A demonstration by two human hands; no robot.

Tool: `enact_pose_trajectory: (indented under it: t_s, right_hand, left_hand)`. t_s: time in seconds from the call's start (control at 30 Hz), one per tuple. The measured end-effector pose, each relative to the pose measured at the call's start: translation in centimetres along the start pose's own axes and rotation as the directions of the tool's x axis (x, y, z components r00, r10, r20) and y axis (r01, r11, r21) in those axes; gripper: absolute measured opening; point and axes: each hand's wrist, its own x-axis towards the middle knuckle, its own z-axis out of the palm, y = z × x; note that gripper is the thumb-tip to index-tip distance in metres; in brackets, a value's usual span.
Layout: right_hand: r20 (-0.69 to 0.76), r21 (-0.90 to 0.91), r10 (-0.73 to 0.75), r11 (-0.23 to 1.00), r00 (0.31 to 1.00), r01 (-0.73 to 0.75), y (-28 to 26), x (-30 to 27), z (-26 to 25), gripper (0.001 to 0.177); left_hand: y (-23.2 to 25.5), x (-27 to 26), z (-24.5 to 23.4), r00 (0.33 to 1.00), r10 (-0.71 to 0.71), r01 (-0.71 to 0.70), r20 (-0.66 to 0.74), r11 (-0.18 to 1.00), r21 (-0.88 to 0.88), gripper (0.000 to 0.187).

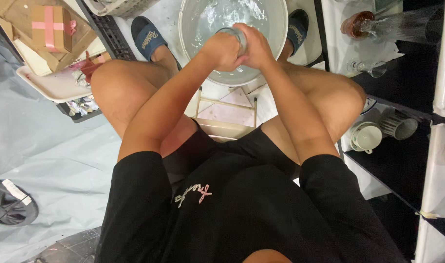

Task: The person washes several small ceramic bowls and a glass by hand in a bucket of water. They scrub the items, rinse them, and place them on a nearby shelf.

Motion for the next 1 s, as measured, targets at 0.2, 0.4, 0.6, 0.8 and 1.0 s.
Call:
enact_pose_trajectory:
  t_s: [0.2, 0.4, 0.6, 0.8, 1.0]
  right_hand:
    - [0.033, 0.031, 0.239, 0.970, 0.970, -0.240, 1.5, -0.2, 1.0, 0.092]
    - [-0.011, -0.044, 0.036, 0.998, 0.999, -0.037, 1.0, 0.4, 0.7, 0.084]
    - [0.122, 0.099, 0.180, 0.976, 0.976, -0.192, 0.5, 0.0, 0.5, 0.072]
    - [-0.101, 0.022, 0.040, 0.999, 0.994, -0.038, 0.9, 0.0, -0.4, 0.080]
    - [-0.084, 0.014, 0.300, 0.954, 0.950, -0.300, 0.6, 0.6, -0.2, 0.102]
  left_hand:
    - [-2.7, 2.4, 0.7, 0.995, -0.103, 0.071, -0.006, 0.728, -0.682, 0.035]
    - [-2.5, 2.2, 1.0, 0.986, 0.123, -0.161, -0.111, 0.861, -0.483, 0.065]
    - [-0.8, 1.1, -1.1, 0.992, 0.127, -0.124, 0.015, 0.986, -0.113, 0.063]
    - [-0.3, 2.3, -0.8, 1.000, -0.002, 0.002, 0.002, 0.995, -0.096, 0.043]
    - [0.2, 2.3, -2.4, 0.925, -0.065, -0.042, -0.373, 0.961, -0.272, 0.030]
